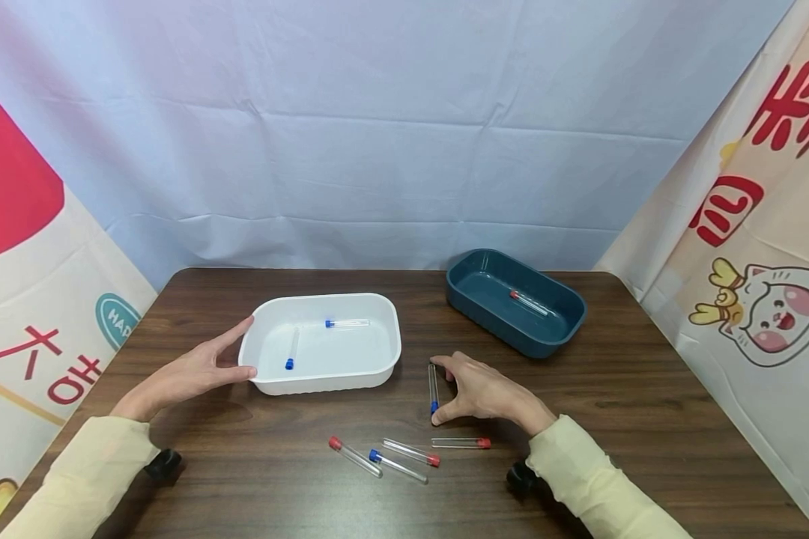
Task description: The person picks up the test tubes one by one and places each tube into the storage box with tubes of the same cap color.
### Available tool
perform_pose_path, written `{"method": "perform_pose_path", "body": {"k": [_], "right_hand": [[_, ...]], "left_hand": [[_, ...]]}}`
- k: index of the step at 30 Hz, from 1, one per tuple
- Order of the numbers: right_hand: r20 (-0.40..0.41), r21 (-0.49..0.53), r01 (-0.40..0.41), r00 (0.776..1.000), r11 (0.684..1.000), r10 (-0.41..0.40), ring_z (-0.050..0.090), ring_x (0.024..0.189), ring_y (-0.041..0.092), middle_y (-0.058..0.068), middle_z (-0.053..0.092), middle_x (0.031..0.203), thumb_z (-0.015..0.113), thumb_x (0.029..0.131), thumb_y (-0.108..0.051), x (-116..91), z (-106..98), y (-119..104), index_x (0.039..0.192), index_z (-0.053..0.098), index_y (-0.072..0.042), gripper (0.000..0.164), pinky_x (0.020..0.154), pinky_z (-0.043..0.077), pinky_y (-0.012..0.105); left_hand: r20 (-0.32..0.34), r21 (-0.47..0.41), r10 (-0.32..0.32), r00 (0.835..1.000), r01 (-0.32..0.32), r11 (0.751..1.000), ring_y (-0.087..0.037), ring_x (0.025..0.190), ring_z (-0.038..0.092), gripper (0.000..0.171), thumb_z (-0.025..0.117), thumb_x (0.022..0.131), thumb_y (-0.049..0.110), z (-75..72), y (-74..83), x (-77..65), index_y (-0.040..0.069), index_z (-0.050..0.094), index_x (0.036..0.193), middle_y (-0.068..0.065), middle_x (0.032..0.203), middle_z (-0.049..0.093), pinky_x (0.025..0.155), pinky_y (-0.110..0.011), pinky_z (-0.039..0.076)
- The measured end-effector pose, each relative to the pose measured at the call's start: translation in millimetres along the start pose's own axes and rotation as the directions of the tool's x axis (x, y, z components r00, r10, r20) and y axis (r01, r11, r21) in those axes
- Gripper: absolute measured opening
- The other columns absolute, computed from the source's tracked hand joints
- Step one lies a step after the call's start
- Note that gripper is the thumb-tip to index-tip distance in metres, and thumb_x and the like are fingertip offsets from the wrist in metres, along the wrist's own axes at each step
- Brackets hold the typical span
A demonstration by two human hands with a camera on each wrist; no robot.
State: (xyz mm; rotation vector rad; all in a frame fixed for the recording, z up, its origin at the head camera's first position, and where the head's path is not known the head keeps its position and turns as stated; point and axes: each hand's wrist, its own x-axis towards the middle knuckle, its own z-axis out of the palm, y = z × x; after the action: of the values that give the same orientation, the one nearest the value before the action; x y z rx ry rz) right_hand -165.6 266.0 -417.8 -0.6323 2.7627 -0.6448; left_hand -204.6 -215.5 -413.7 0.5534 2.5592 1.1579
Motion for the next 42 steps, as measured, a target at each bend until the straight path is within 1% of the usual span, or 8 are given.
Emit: {"method": "perform_pose_path", "body": {"k": [7,14,19,22,27,33,37,42], "right_hand": [[0.003,-0.007,-0.005,1.0,1.0,0.005,0.048,0.084,0.014,0.0,0.051,0.102,0.093,0.073,-0.048,-1,0,-2,0.147,0.053,-0.004,0.094,0.069,0.042,0.029],[0.012,-0.015,-0.026,1.0,1.0,0.026,0.049,0.084,0.015,0.0,0.052,0.105,0.092,0.074,-0.047,-2,-1,-5,0.144,0.054,-0.006,0.09,0.069,0.043,0.03],[0.002,-0.016,-0.021,1.0,1.0,0.021,0.05,0.085,0.014,0.001,0.052,0.107,0.092,0.073,-0.047,-3,0,-4,0.143,0.054,-0.007,0.089,0.07,0.044,0.03],[-0.011,-0.001,-0.001,1.0,1.0,0.001,0.05,0.086,0.015,0.002,0.052,0.107,0.092,0.074,-0.045,-4,-1,-1,0.142,0.054,-0.007,0.087,0.071,0.044,0.03],[-0.039,0.061,0.032,0.999,0.998,-0.029,0.052,0.09,0.017,0.005,0.052,0.11,0.091,0.076,-0.042,-6,-3,2,0.14,0.053,-0.006,0.083,0.075,0.047,0.029],[-0.061,0.119,0.058,0.997,0.991,-0.051,0.054,0.098,0.02,0.008,0.053,0.12,0.09,0.079,-0.042,-7,-5,0,0.142,0.051,-0.004,0.083,0.082,0.05,0.031],[-0.095,0.125,0.08,0.993,0.989,-0.068,0.056,0.102,0.02,0.008,0.055,0.124,0.089,0.079,-0.041,-7,-6,-3,0.144,0.05,-0.003,0.084,0.086,0.052,0.033],[-0.153,0.121,0.135,0.981,0.983,-0.116,0.058,0.102,0.021,0.007,0.057,0.123,0.09,0.079,-0.038,-8,-11,-10,0.142,0.051,-0.003,0.082,0.086,0.053,0.037]], "left_hand": [[0.004,-0.004,-0.007,1.0,0.007,1.0,-0.038,0.154,0.02,0.102,0.072,0.093,0.056,-0.3,1.5,-0.9,0.022,0.011,0.168,-0.01,0.171,0.015,0.116,-0.065,0.026],[0.0,0.006,-0.008,1.0,0.008,1.0,-0.038,0.153,0.021,0.1,0.071,0.095,0.052,-0.2,1.3,-1.3,0.021,0.011,0.168,-0.012,0.171,0.015,0.115,-0.065,0.027],[0.002,0.007,-0.008,1.0,0.008,1.0,-0.039,0.153,0.021,0.1,0.071,0.095,0.053,-0.6,2.7,-2.7,0.021,0.011,0.168,-0.013,0.171,0.015,0.115,-0.064,0.028],[0.003,0.005,-0.011,1.0,0.011,1.0,-0.038,0.153,0.02,0.1,0.071,0.095,0.053,-1.3,4.0,-3.9,0.021,0.011,0.168,-0.012,0.171,0.015,0.116,-0.064,0.027],[0.005,0.0,-0.011,1.0,0.011,1.0,-0.039,0.153,0.022,0.098,0.071,0.096,0.049,-2.0,6.7,-5.1,0.022,0.011,0.168,-0.014,0.171,0.015,0.115,-0.065,0.029],[0.012,-0.017,-0.009,1.0,0.009,1.0,-0.04,0.152,0.023,0.097,0.072,0.096,0.045,-2.1,7.3,-4.7,0.021,0.011,0.168,-0.015,0.171,0.015,0.114,-0.064,0.03],[0.015,-0.02,0.002,1.0,-0.001,1.0,-0.041,0.152,0.024,0.098,0.072,0.097,0.044,-2.5,6.5,-3.9,0.019,0.01,0.168,-0.016,0.171,0.014,0.114,-0.064,0.031],[0.014,-0.015,-0.003,1.0,0.003,1.0,-0.041,0.152,0.023,0.098,0.072,0.096,0.045,-2.4,5.5,-3.8,0.021,0.01,0.168,-0.016,0.171,0.015,0.114,-0.065,0.03]]}}
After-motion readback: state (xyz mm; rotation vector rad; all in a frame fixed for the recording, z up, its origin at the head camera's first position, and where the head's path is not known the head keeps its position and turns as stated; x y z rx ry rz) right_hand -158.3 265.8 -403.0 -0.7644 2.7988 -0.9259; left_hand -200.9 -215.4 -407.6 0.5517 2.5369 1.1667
